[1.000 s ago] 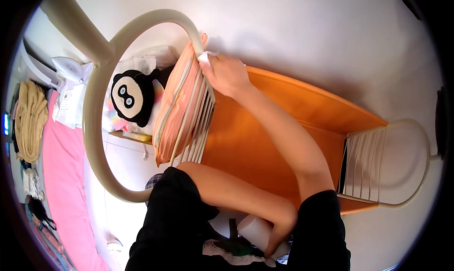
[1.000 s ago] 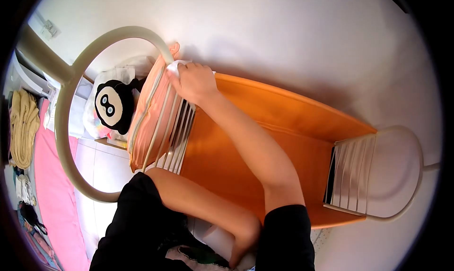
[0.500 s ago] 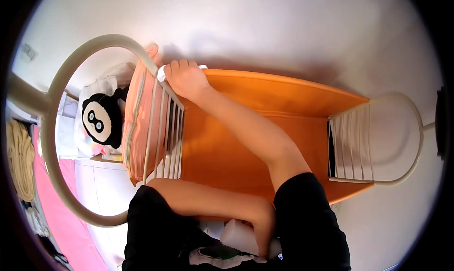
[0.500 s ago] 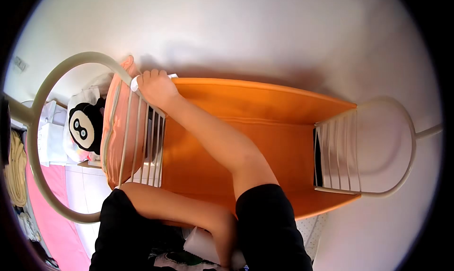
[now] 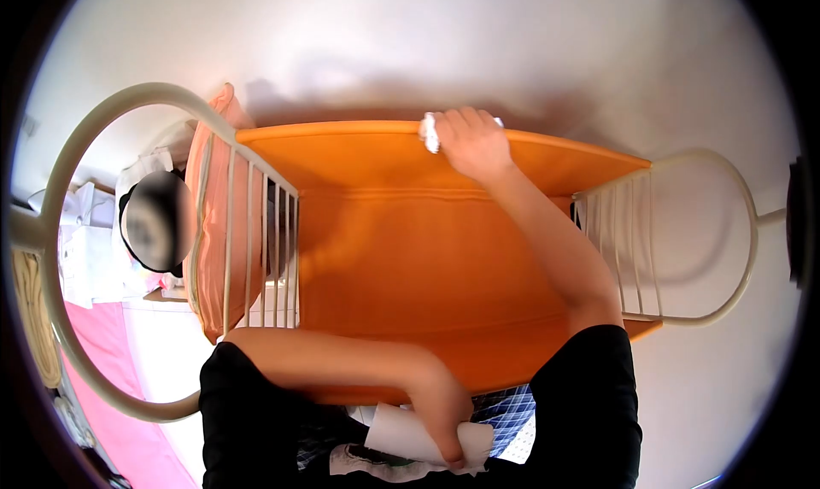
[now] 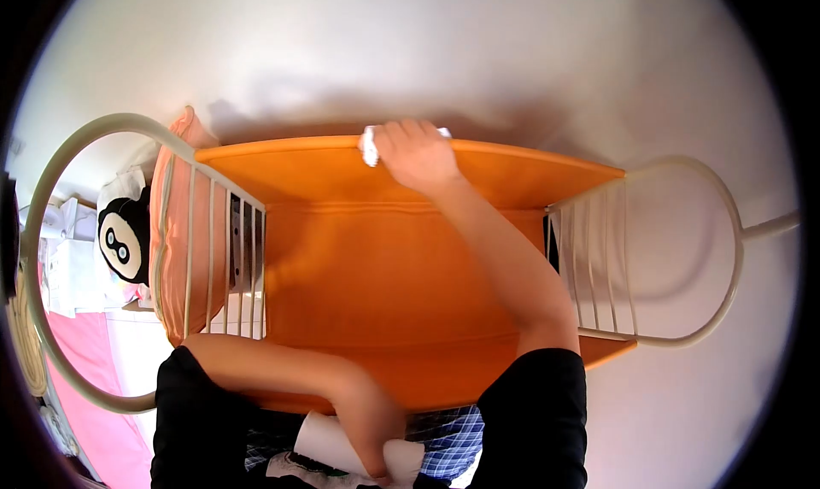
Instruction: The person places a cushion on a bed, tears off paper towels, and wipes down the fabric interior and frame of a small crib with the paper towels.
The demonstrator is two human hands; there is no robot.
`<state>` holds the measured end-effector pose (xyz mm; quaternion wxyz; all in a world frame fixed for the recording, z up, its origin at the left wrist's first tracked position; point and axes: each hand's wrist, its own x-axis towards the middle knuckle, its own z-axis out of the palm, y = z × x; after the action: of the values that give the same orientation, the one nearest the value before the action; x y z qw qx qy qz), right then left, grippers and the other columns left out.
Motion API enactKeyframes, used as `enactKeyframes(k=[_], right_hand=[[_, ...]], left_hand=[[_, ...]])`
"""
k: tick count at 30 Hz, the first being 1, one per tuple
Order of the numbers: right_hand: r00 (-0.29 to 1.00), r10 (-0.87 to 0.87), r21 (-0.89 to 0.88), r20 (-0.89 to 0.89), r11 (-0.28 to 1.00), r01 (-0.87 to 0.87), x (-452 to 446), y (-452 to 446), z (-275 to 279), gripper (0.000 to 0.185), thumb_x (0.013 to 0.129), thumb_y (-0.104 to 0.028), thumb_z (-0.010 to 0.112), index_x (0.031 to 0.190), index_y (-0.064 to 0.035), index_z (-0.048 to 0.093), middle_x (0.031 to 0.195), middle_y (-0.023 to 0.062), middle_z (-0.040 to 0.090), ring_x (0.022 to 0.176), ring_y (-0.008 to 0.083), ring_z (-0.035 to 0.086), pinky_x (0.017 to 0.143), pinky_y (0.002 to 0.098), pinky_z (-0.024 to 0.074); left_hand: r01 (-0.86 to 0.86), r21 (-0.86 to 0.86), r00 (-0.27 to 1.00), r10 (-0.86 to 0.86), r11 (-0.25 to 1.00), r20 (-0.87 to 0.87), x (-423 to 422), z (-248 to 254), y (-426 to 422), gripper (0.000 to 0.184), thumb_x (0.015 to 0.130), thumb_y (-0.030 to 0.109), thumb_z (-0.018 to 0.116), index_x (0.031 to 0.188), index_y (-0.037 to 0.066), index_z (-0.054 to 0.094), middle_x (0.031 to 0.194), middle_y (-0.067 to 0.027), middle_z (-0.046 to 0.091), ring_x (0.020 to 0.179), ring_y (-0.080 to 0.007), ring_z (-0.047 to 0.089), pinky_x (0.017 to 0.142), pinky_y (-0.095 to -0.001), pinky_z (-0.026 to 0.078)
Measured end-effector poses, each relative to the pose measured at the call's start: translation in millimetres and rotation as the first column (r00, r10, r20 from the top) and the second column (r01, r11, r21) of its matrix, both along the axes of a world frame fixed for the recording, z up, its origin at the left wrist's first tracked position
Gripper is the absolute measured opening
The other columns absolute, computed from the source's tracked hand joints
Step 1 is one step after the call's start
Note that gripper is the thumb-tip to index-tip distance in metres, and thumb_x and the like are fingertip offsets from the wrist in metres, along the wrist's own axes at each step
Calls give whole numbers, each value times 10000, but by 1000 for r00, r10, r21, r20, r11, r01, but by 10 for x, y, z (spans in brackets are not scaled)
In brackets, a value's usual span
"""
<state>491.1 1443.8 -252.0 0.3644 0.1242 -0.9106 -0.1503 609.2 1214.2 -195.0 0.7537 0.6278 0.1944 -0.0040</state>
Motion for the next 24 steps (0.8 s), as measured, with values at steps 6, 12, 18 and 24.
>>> enactKeyframes(k=[6,12,18,24], right_hand=[[995,-98,27,-31,995,99,783,1045,24,162,728,-178,635,826,-75,558,738,28,545,672,192,539,560,332,446],[930,-364,-107,54,924,368,1642,2050,-61,249,818,-287,585,912,-56,583,867,104,600,841,299,555,747,429,436],[876,-475,-380,78,798,467,2060,2682,-222,369,905,-349,438,868,-23,608,906,167,595,884,365,533,834,454,407],[721,-693,-377,-5,669,640,2137,3109,-384,384,924,-299,407,880,21,614,889,228,588,893,377,541,876,467,399]], left_hand=[[65,-1,998,-65,998,17,-9,-9,17,701,735,659,546,947,2,668,912,-182,646,860,-304,603,736,-384,483],[126,-80,989,-119,989,85,-108,115,125,584,804,545,566,1028,10,636,970,-218,639,910,-327,606,779,-381,487],[100,37,987,-104,994,119,-21,145,126,566,787,529,630,1148,94,605,1037,-182,633,993,-306,578,888,-331,429],[137,35,991,-136,990,-19,-199,505,255,585,786,561,571,999,21,648,937,-203,646,890,-334,601,768,-392,479]])
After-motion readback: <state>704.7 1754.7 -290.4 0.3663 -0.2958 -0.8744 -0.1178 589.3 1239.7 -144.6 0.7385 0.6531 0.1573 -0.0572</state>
